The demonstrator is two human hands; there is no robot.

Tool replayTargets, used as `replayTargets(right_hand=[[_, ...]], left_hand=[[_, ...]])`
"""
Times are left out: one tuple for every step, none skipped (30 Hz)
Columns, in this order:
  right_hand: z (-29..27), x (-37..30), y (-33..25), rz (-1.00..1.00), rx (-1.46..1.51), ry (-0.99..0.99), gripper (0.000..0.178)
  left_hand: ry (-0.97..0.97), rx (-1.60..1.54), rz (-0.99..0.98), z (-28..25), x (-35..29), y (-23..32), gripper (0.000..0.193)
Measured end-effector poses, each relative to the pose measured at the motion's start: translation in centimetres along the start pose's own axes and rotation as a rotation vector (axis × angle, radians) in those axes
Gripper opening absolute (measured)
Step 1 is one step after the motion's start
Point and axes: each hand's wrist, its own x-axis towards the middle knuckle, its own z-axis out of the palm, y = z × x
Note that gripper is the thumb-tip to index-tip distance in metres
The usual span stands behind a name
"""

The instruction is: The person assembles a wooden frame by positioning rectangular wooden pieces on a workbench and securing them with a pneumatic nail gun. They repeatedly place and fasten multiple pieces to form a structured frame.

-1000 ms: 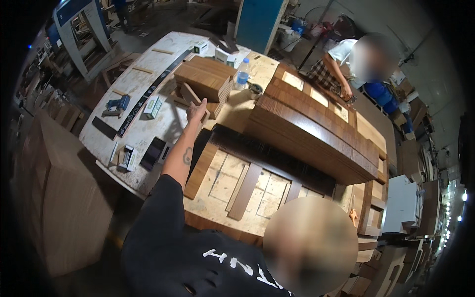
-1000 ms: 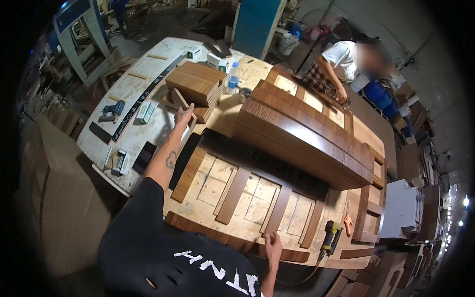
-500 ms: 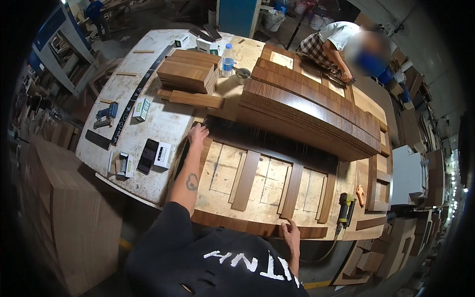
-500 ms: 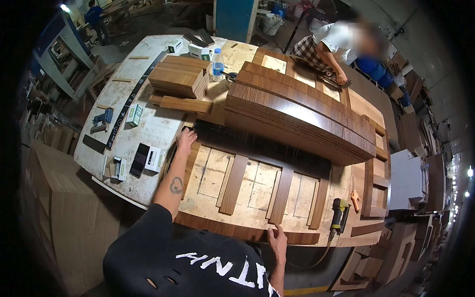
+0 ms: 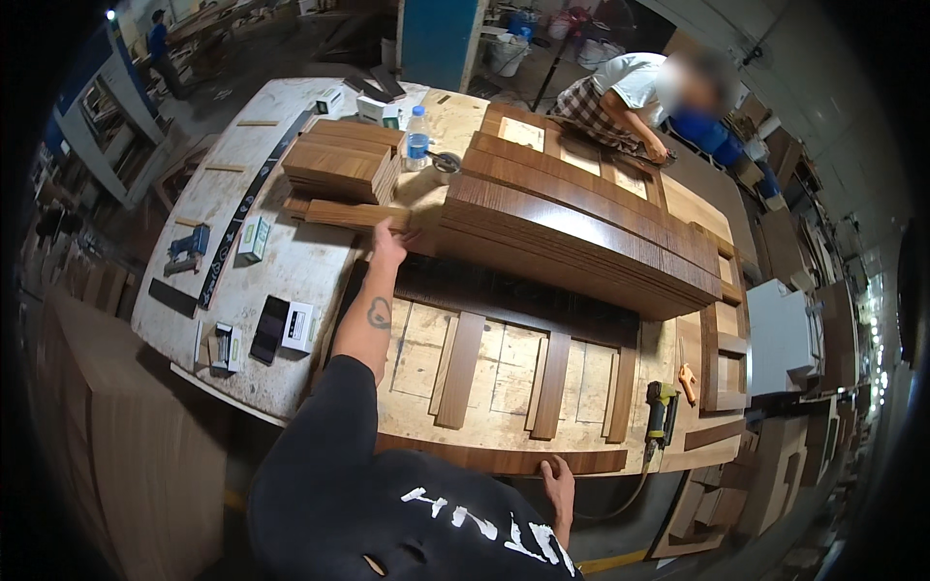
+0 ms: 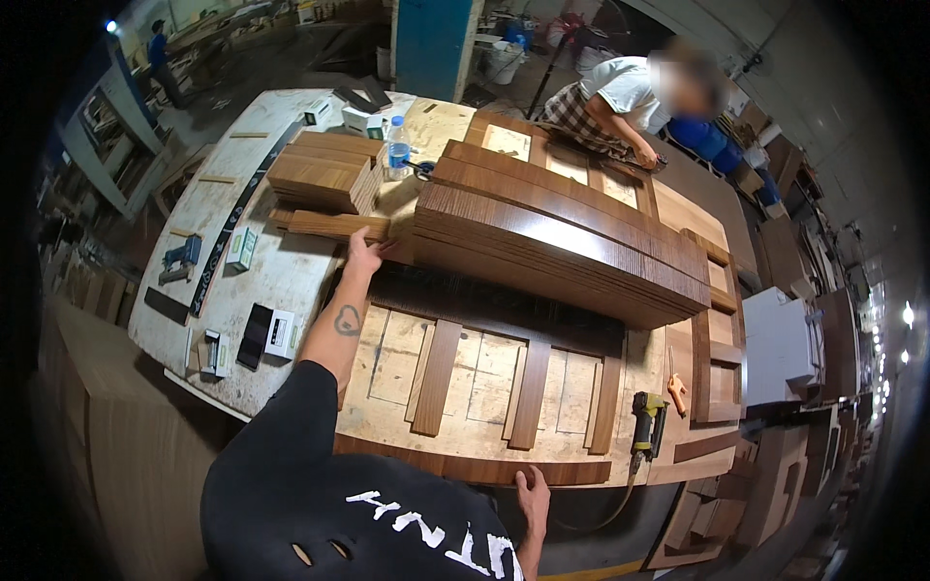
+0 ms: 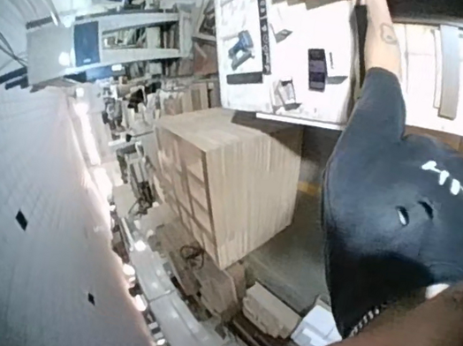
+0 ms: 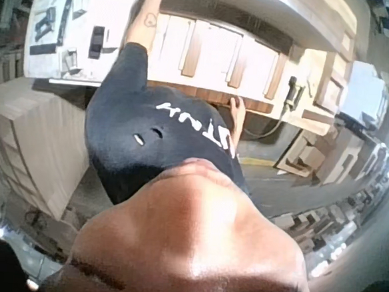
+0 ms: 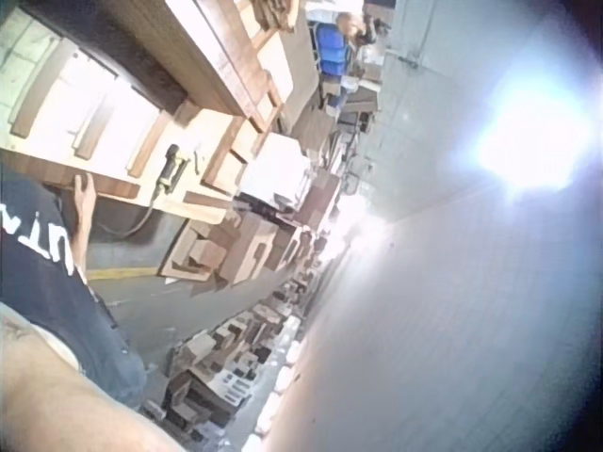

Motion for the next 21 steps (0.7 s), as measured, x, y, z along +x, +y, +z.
replayTargets(right_hand=[[0.0, -0.5, 0.8, 0.039, 0.009, 0.030, 0.054], [0.5, -0.6, 1.1, 0.049, 0.025, 0.031, 0.054], [1.3, 0.0, 0.6, 0.008, 0.039, 0.005, 0.054], [1.9, 0.3, 0.4, -0.015, 0.045, -0.010, 0.054], [0.8, -1.8, 2.2, 0.100, 0.003, 0.064, 0.054], [0.9, -1.7, 2.3, 0.107, -0.007, 0.038, 0.054], [1.3, -1.5, 1.8, 0.083, -0.003, 0.024, 0.053], [1.3, -1.5, 1.5, 0.079, -0.005, 0.029, 0.053], [1.5, -1.4, 1.1, 0.075, -0.007, 0.033, 0.053], [1.7, -1.3, 0.7, 0.063, -0.008, 0.031, 0.052], [1.6, -1.4, 0.6, 0.067, -0.010, 0.041, 0.052], [1.6, -1.5, 0.4, 0.060, -0.007, 0.045, 0.051], [2.0, -0.8, 0.9, 0.040, 0.029, 0.034, 0.051], [2.0, -0.3, -0.6, 0.003, 0.025, -0.013, 0.053], [0.9, -0.7, -1.3, 0.042, 0.005, -0.004, 0.054], [0.6, -0.8, -1.1, 0.020, -0.042, 0.022, 0.053], [0.4, -0.2, -0.9, -0.026, -0.084, 0.036, 0.053], [0.4, 0.6, 0.4, -0.047, -0.060, 0.042, 0.053], [0.0, 0.7, 1.7, -0.054, -0.038, 0.050, 0.052], [-0.7, 0.8, 0.8, -0.032, -0.018, 0.048, 0.054], [-1.5, 1.6, -0.1, -0.041, 0.009, 0.037, 0.055]], left_hand=[[-0.038, -0.006, 0.059, 0.0, 0.4, -1.0, 0.059], [-0.020, -0.028, 0.123, -0.7, 1.6, 0.8, 0.057], [-0.006, -0.053, 0.225, -1.5, 3.1, 4.9, 0.056], [0.011, -0.079, 0.304, -2.3, 3.7, 7.4, 0.055], [0.214, -0.141, 0.167, 1.0, 1.6, -0.7, 0.053], [0.250, -0.156, 0.231, 1.3, 1.6, 0.6, 0.052], [0.285, -0.175, 0.315, 1.0, 2.1, 3.3, 0.052], [0.219, -0.176, 0.367, 0.9, 1.7, 3.9, 0.048], [0.195, -0.142, 0.358, 1.1, 1.4, 4.3, 0.048], [0.170, -0.107, 0.350, 1.3, 1.2, 5.0, 0.047], [0.144, -0.068, 0.323, 2.1, 0.6, 4.2, 0.047], [0.082, 0.005, 0.284, 1.7, 0.4, 4.9, 0.048], [0.050, 0.139, 0.293, 1.3, 0.2, 6.0, 0.059], [-0.048, 0.228, 0.232, -0.3, 0.4, 9.6, 0.071], [-0.055, 0.278, 0.119, 0.0, -0.7, 7.5, 0.080], [0.088, 0.393, 0.109, 0.3, -2.1, 5.4, 0.068], [0.092, 0.473, 0.093, -0.6, -2.8, 6.3, 0.068], [0.114, 0.538, 0.113, -1.6, -3.8, 6.1, 0.063], [0.042, 0.607, 0.074, -2.1, -5.5, 5.1, 0.058], [-0.005, 0.610, 0.095, -3.5, -6.8, 5.3, 0.054], [-0.029, 0.550, 0.092, -6.0, -7.4, 6.2, 0.052]])
